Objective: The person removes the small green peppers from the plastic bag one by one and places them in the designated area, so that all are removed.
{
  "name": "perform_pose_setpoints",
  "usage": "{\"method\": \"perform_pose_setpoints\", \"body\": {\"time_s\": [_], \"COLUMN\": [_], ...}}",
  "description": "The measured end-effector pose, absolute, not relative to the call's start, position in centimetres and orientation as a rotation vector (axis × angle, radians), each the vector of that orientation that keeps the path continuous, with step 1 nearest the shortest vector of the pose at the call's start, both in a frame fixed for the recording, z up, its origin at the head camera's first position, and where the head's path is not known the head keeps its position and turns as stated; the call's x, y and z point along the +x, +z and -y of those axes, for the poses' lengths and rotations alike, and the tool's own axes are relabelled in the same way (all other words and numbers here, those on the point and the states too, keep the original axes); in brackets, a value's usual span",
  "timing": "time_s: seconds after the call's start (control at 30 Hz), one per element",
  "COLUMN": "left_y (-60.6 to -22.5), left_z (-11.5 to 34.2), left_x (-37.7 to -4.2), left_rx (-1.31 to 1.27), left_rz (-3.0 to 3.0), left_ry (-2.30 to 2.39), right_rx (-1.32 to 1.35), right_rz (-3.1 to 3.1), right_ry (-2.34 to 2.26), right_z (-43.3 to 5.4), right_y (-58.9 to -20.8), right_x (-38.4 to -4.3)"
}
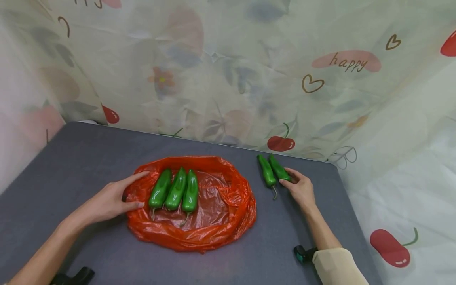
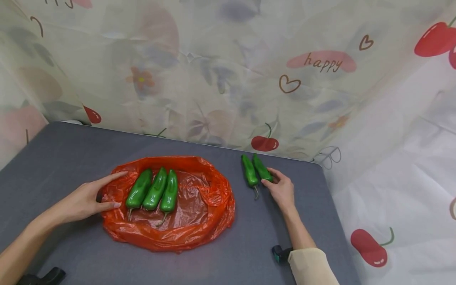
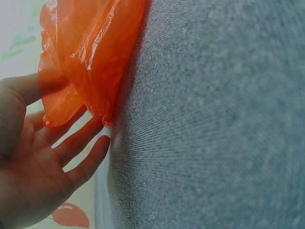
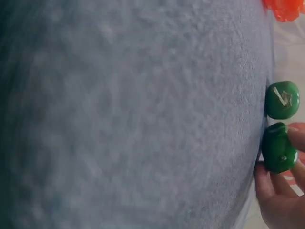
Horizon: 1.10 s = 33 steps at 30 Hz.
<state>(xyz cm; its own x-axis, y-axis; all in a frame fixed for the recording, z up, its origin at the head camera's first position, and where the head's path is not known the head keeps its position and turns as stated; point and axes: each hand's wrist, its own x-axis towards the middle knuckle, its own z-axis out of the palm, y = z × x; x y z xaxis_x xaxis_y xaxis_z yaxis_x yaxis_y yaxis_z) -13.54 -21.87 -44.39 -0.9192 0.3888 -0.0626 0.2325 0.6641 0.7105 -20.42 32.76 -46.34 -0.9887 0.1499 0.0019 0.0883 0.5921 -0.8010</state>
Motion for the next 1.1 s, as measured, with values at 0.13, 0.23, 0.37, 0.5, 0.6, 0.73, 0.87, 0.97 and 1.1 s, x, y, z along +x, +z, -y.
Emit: {"method": "perform_pose_setpoints", "body": {"time_s": [0.13, 0.23, 0.37, 0.5, 0.6, 0.73, 0.87, 0.97, 1.1], "left_y": [-44.4, -44.4, -44.3, -44.3, -44.3, -44.3, -44.3, -44.3, -44.3], "left_z": [21.8, 21.8, 21.8, 21.9, 21.9, 21.9, 21.9, 21.9, 21.9], "left_x": [-13.5, -13.5, -13.5, -13.5, -13.6, -13.5, -13.5, -13.5, -13.5], "left_rx": [0.506, 0.509, 0.512, 0.516, 0.516, 0.518, 0.513, 0.51, 0.514], "left_rz": [-2.669, -2.672, -2.676, -2.667, -2.662, -2.663, -2.661, -2.66, -2.659], "left_ry": [1.102, 1.103, 1.102, 1.102, 1.104, 1.1, 1.094, 1.092, 1.096], "right_rx": [-0.212, -0.217, -0.218, -0.203, -0.194, -0.202, -0.198, -0.186, -0.168], "right_rz": [2.75, 2.749, 2.747, 2.722, 2.686, 2.636, 2.582, 2.556, 2.536], "right_ry": [1.324, 1.319, 1.329, 1.376, 1.423, 1.454, 1.47, 1.485, 1.528], "right_z": [-32.6, -32.6, -32.7, -32.9, -33.0, -33.2, -33.2, -33.1, -32.6], "right_y": [-46.5, -46.5, -46.4, -46.3, -46.1, -45.9, -45.5, -45.3, -44.4], "right_x": [-20.4, -20.3, -20.1, -19.9, -19.7, -19.3, -18.9, -18.6, -17.9]}}
